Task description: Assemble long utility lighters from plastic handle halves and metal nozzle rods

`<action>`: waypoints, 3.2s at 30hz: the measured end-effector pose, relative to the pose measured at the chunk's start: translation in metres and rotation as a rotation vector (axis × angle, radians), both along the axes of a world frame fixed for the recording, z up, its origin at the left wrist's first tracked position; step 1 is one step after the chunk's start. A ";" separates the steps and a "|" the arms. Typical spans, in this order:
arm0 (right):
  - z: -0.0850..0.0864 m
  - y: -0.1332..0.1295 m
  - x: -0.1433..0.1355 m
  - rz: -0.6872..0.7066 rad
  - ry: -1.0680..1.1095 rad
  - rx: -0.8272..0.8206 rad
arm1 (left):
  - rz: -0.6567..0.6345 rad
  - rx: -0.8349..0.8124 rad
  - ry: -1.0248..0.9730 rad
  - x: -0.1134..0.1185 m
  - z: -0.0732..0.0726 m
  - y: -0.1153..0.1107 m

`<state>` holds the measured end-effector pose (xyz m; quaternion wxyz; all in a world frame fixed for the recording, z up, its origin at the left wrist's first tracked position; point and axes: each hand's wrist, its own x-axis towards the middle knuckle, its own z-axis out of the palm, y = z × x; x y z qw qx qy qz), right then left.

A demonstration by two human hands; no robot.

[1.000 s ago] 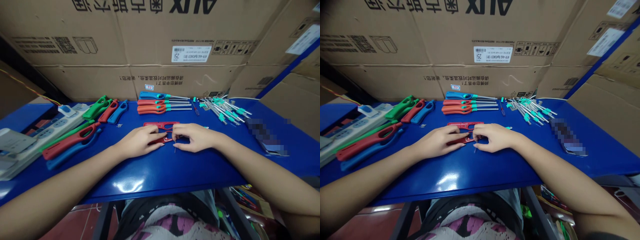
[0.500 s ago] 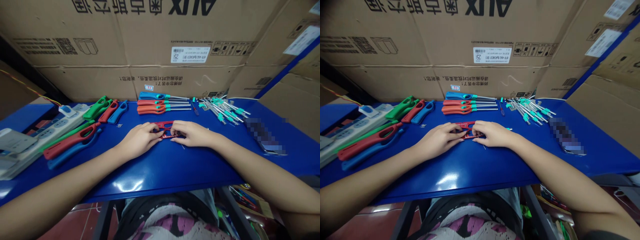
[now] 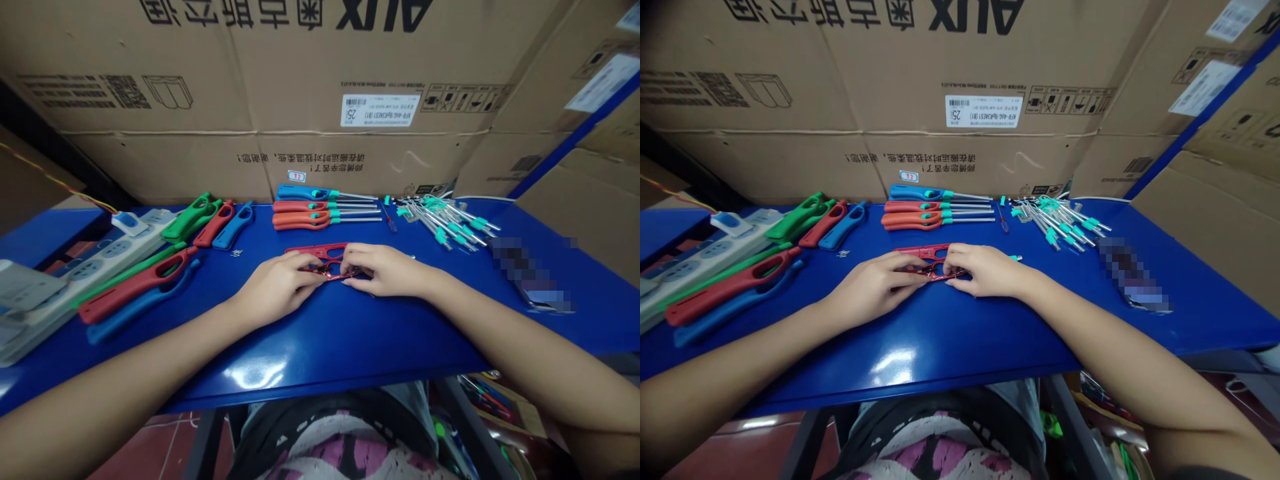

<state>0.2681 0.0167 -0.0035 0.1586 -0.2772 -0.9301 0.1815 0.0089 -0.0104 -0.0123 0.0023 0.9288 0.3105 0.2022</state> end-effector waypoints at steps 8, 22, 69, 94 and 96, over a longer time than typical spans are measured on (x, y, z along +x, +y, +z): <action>-0.002 -0.001 -0.001 0.010 0.038 -0.026 | 0.018 0.008 0.017 0.001 0.000 -0.003; 0.028 0.041 0.055 -1.015 -0.059 0.271 | -0.005 0.132 0.074 0.003 -0.007 -0.006; 0.013 0.031 0.049 -0.422 -0.270 0.071 | -0.113 0.052 -0.075 0.002 0.000 -0.006; 0.006 0.001 0.000 -0.040 0.013 -0.021 | -0.008 -0.175 -0.256 0.002 -0.007 0.001; 0.004 0.001 -0.001 -0.036 0.039 -0.026 | -0.016 -0.200 -0.280 0.002 -0.007 0.002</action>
